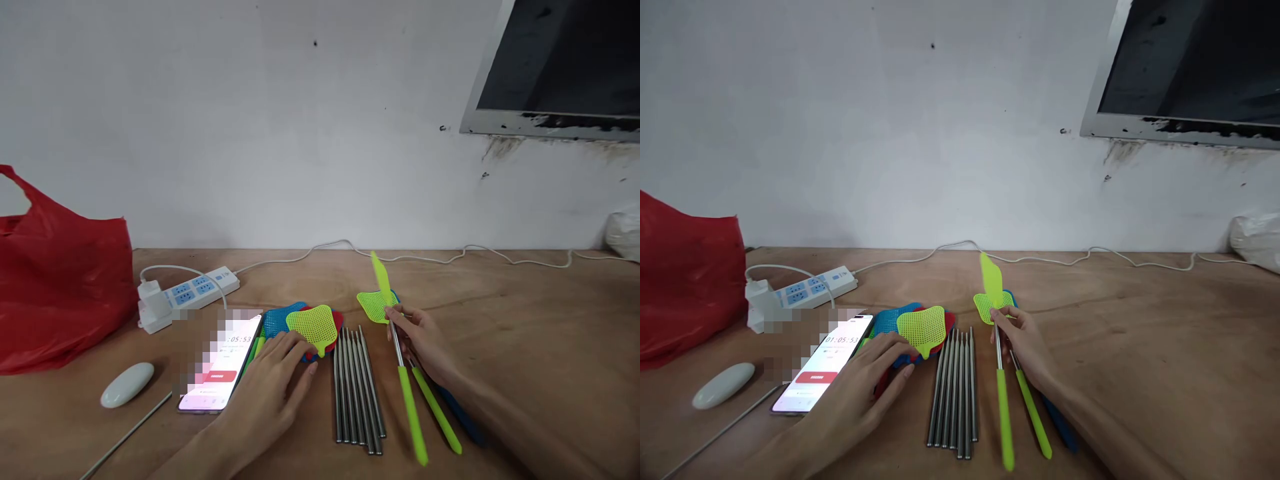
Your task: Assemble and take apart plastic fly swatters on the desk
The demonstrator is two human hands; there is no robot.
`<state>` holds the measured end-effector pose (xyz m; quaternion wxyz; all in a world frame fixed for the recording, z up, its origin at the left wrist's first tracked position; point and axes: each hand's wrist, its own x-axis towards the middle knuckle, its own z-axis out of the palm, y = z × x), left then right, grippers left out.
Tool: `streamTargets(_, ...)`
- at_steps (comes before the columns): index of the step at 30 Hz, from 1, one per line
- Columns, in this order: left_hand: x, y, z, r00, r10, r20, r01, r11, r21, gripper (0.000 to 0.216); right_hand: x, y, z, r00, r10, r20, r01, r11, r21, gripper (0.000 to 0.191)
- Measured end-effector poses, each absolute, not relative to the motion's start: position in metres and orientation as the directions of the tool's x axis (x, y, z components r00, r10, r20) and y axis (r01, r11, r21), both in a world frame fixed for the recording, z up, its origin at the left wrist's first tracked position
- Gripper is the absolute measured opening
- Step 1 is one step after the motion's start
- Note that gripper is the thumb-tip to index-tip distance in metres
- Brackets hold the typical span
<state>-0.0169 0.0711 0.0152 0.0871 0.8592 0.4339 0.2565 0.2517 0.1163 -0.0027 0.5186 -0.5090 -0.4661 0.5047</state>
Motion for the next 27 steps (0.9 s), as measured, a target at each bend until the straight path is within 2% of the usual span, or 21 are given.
streamTargets(2, -0.02, 0.075, 0.009, 0.487, 0.783, 0.387, 0.753, -0.601, 0.269, 0.021, 0.256, 0.122, -0.011, 0.076, 0.997, 0.008, 0.207, -0.008, -0.978, 0.047)
streamTargets(4, -0.024, 0.079, 0.003, 0.474, 0.772, 0.423, 0.796, -0.581, 0.169, 0.022, 0.258, 0.125, -0.019, 0.079, 0.994, 0.075, 0.383, 0.039, -0.923, 0.046)
streamTargets(8, -0.034, 0.087, -0.003, 0.446, 0.749, 0.489, 0.866, -0.499, -0.026, 0.027, 0.26, 0.129, -0.027, 0.081, 0.978, 0.194, 0.538, 0.121, -0.834, 0.042)
streamTargets(11, -0.038, 0.09, -0.003, 0.438, 0.763, 0.474, 0.891, -0.44, -0.114, 0.028, 0.264, 0.129, -0.028, 0.071, 0.953, 0.293, 0.675, 0.17, -0.718, 0.036)
streamTargets(14, -0.038, 0.09, -0.003, 0.435, 0.779, 0.452, 0.898, -0.411, -0.155, 0.028, 0.266, 0.127, -0.027, 0.035, 0.941, 0.336, 0.788, 0.181, -0.588, 0.03)
streamTargets(18, -0.036, 0.087, -0.006, 0.437, 0.774, 0.457, 0.896, -0.417, -0.152, 0.029, 0.267, 0.122, -0.026, -0.006, 0.943, 0.333, 0.888, 0.158, -0.433, 0.028)
streamTargets(27, -0.034, 0.091, -0.006, 0.47, 0.782, 0.409, 0.881, -0.443, -0.165, 0.021, 0.269, 0.118, -0.023, -0.056, 0.943, 0.328, 0.975, 0.123, -0.187, 0.016)
